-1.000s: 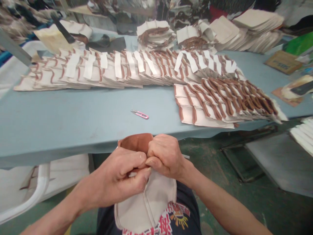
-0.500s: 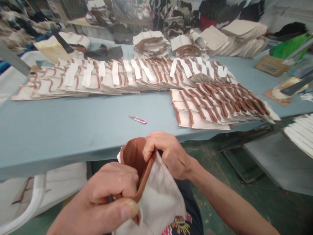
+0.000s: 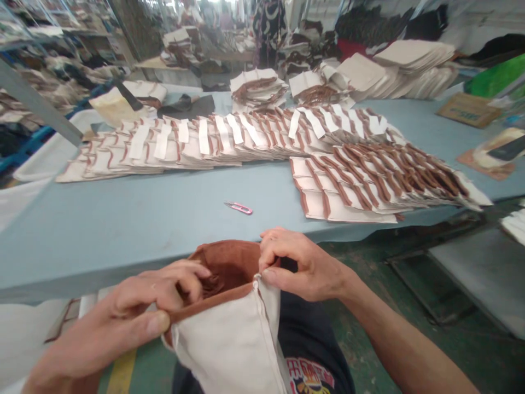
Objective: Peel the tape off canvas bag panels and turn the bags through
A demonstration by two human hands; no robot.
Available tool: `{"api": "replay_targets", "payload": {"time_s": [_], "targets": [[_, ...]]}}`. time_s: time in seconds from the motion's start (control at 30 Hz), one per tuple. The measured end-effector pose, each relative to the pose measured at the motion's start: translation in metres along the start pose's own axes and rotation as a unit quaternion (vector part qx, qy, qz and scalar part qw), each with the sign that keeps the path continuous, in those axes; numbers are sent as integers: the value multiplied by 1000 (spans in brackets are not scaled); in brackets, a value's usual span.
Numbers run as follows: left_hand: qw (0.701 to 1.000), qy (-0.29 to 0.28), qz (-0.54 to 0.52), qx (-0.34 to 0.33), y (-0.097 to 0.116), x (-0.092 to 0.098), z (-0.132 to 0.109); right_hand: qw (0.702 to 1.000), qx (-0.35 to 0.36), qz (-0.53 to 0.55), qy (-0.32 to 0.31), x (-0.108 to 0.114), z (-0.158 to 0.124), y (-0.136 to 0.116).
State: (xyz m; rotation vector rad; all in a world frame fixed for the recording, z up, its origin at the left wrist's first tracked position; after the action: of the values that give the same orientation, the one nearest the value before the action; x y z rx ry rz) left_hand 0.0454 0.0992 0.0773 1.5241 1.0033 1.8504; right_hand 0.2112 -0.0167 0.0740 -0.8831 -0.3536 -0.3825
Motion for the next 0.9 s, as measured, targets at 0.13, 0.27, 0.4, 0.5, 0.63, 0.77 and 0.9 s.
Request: {"api": "replay_targets", "payload": {"time_s": [0.13, 0.27, 0.4, 0.5, 0.63, 0.77, 0.9], "targets": [[997, -67, 1, 40, -6, -7, -2, 1000, 11, 8, 2, 2, 9, -22], [996, -74, 32, 27, 15, -16, 8, 999, 19, -29, -1, 3, 22, -35], [999, -29, 5, -25, 45, -15, 29, 998, 26, -62, 12, 8, 34, -42], [998, -34, -56, -16, 46, -15, 43, 998, 5, -61, 18, 11, 38, -40], [989, -66, -129, 31, 30, -24, 52, 998, -14, -66, 17, 9, 37, -33], [983, -60, -163, 63, 17, -32, 53, 997, -63, -49, 11, 2, 29, -10], [984, -40, -154, 79, 8, -36, 51, 992, -123, -18, 6, -7, 18, 14]]}}
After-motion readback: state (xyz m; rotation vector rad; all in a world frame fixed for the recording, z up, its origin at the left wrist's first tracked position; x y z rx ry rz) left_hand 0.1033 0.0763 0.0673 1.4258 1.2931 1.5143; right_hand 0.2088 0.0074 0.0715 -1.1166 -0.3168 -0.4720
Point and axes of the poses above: each hand's wrist, its own z-axis towards the middle knuckle, its own x-axis out of the back of the hand, y = z × x, the point moved 9 cm from there along z, towards the middle knuckle, and after that the axes turned 8 degrees about x, right-handed, at the moved point
